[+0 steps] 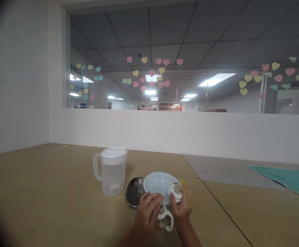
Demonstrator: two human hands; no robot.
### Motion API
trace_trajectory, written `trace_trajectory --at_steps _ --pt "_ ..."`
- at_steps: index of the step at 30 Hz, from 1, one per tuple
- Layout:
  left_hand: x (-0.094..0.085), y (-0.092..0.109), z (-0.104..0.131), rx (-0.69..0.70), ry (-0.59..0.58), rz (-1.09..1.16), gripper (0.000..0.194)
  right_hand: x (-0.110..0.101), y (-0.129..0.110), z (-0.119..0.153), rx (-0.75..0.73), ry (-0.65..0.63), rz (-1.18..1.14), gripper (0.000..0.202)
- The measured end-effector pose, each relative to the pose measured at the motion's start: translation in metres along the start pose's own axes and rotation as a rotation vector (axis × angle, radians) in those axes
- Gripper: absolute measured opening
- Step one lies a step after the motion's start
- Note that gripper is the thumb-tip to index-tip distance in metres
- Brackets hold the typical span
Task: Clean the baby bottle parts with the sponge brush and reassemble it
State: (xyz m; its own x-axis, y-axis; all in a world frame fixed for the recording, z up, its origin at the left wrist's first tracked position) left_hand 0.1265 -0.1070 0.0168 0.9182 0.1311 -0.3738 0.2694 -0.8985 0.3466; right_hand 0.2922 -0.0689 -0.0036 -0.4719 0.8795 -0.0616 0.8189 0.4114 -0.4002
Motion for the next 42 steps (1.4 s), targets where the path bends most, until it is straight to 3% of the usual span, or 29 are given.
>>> trace_trajectory --at_steps 3,10,14,20,27,29,32,36,42 --pt "0.002 -0.002 0.001 -0.048 -0.009 0.047 0.034 -0.005 -0.008 0.001 -0.153 -0.006 -0.033 0.031" --pt "0.008 -0.019 0.015 -0.285 0.136 0.199 0.022 -0.006 -0.006 0.000 -0.124 -0.054 -0.010 0.039" --pt "0.008 -0.016 0.015 -0.251 0.102 0.194 0.026 -0.002 -0.001 0.003 -0.089 -0.057 0.032 0.041" --pt "0.008 -0.011 0.010 -0.077 0.054 0.170 0.039 0.002 0.005 0.005 -0.066 -0.048 0.071 0.046" --pt "0.012 -0.012 0.010 -0.139 0.120 0.011 0.028 -0.003 0.014 0.001 -0.026 0.000 0.127 0.047" --pt "0.010 -0.012 0.010 -0.149 0.131 -0.009 0.028 -0.006 0.009 0.000 -0.076 0.019 0.097 0.040" --pt "0.009 -0.014 0.012 -0.185 0.156 -0.020 0.029 -0.010 -0.012 0.002 -0.272 0.025 -0.014 0.029" --pt "0.009 -0.019 0.015 -0.240 0.174 0.026 0.034 -0.008 -0.045 0.008 -0.516 -0.075 -0.193 0.027" --pt "0.011 -0.024 0.018 -0.301 0.207 0.013 0.043 0.002 -0.055 0.012 -0.514 -0.190 -0.209 0.029"
Point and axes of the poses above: each hand's wrist, its own z-axis away from the middle knuckle, its own x-axis out of the palm, y = z × x, the point moved 4 cm from there along -z, towards the middle knuckle, and after that the axes turned 12 degrees about z, right-handed, at the moved point
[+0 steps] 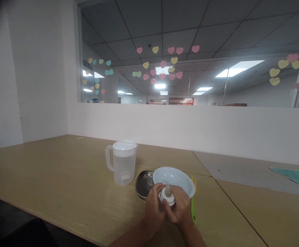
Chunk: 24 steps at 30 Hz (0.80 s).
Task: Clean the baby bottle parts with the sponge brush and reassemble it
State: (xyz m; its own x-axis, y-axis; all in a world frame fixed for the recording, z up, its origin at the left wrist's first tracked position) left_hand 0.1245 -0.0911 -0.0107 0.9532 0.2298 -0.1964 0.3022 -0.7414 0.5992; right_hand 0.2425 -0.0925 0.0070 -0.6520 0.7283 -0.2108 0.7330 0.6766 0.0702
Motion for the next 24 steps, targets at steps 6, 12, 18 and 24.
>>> trace_trajectory --at_steps 6,12,18,24 --pt "0.002 -0.002 0.000 0.017 0.045 -0.116 0.057 0.005 0.003 0.001 0.067 -0.101 -0.047 0.029" --pt "0.002 0.000 0.000 -0.009 0.042 -0.140 0.057 0.008 0.006 -0.001 0.158 -0.192 -0.108 0.027" --pt "0.000 0.004 -0.002 0.003 0.030 -0.088 0.051 0.011 0.010 0.001 0.216 -0.266 -0.142 0.023" --pt "-0.002 0.010 -0.003 0.103 0.060 -0.073 0.040 0.013 0.013 0.000 0.257 -0.292 -0.215 0.023"
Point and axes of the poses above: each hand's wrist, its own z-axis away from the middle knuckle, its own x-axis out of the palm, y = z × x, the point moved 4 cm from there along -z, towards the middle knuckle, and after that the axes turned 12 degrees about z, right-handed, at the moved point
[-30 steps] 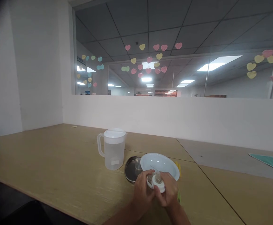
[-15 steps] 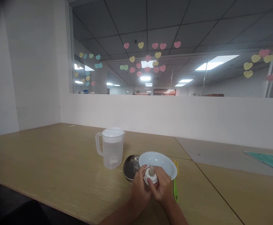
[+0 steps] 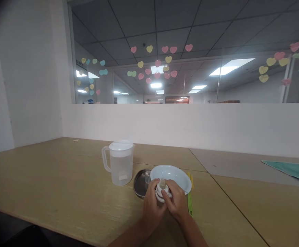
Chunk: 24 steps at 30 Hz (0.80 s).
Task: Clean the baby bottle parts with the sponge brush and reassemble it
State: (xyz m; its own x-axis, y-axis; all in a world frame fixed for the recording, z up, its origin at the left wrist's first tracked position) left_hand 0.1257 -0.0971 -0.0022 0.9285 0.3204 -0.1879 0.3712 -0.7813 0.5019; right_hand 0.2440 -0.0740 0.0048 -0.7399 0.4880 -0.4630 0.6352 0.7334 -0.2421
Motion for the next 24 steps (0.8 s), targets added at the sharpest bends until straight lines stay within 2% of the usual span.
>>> trace_trajectory --at_steps 4,8,11,14,18,22,24 --pt "-0.001 0.002 -0.001 0.017 -0.015 0.010 0.037 -0.002 0.002 -0.001 0.025 0.026 -0.007 0.024" --pt "-0.001 0.001 0.000 0.031 -0.011 -0.002 0.036 -0.011 -0.001 -0.001 -0.019 0.169 0.059 0.018" --pt "-0.001 -0.001 0.001 0.046 0.024 -0.014 0.032 -0.019 -0.007 0.002 -0.129 0.296 0.133 0.012" --pt "-0.002 -0.001 0.000 0.037 -0.009 0.011 0.034 -0.022 -0.014 0.007 -0.307 0.385 0.270 0.014" --pt "-0.003 -0.001 0.000 0.006 -0.076 0.072 0.047 -0.019 -0.024 0.011 -0.456 0.402 0.399 0.024" --pt "-0.002 -0.006 -0.001 -0.048 -0.139 0.099 0.050 -0.015 -0.033 0.009 -0.479 0.377 0.430 0.029" --pt "-0.001 -0.008 -0.001 -0.057 -0.121 0.080 0.052 -0.015 -0.037 0.007 -0.494 0.373 0.429 0.030"
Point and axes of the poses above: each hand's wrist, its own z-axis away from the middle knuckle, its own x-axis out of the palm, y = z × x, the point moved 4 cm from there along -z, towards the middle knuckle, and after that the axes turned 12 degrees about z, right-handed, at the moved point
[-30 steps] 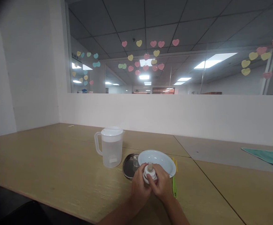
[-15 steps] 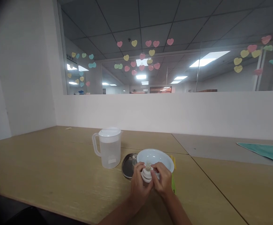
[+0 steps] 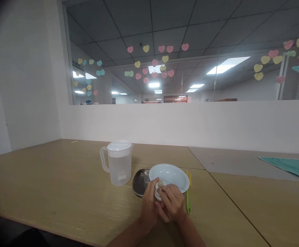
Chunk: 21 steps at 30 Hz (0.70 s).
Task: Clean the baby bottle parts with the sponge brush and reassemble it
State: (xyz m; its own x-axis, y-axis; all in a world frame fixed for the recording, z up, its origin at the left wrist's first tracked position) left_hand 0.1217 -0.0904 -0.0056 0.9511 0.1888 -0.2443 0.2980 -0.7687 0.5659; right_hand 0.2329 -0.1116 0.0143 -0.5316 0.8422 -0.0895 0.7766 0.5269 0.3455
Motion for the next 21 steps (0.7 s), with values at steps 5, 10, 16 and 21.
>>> trace_trajectory --at_steps 5,10,16,21 --pt "0.002 -0.001 0.002 -0.014 0.106 -0.073 0.057 0.000 -0.006 -0.003 -0.042 -0.017 0.029 0.026" --pt "0.002 0.004 0.001 0.000 0.193 -0.168 0.055 -0.001 -0.010 -0.003 -0.059 -0.015 0.025 0.028" --pt "0.004 -0.004 -0.002 0.018 0.119 -0.150 0.047 -0.003 -0.018 -0.008 -0.068 0.034 -0.028 0.027" --pt "0.005 -0.006 0.002 0.020 0.040 -0.096 0.060 -0.003 -0.007 -0.003 0.161 0.132 0.011 0.029"
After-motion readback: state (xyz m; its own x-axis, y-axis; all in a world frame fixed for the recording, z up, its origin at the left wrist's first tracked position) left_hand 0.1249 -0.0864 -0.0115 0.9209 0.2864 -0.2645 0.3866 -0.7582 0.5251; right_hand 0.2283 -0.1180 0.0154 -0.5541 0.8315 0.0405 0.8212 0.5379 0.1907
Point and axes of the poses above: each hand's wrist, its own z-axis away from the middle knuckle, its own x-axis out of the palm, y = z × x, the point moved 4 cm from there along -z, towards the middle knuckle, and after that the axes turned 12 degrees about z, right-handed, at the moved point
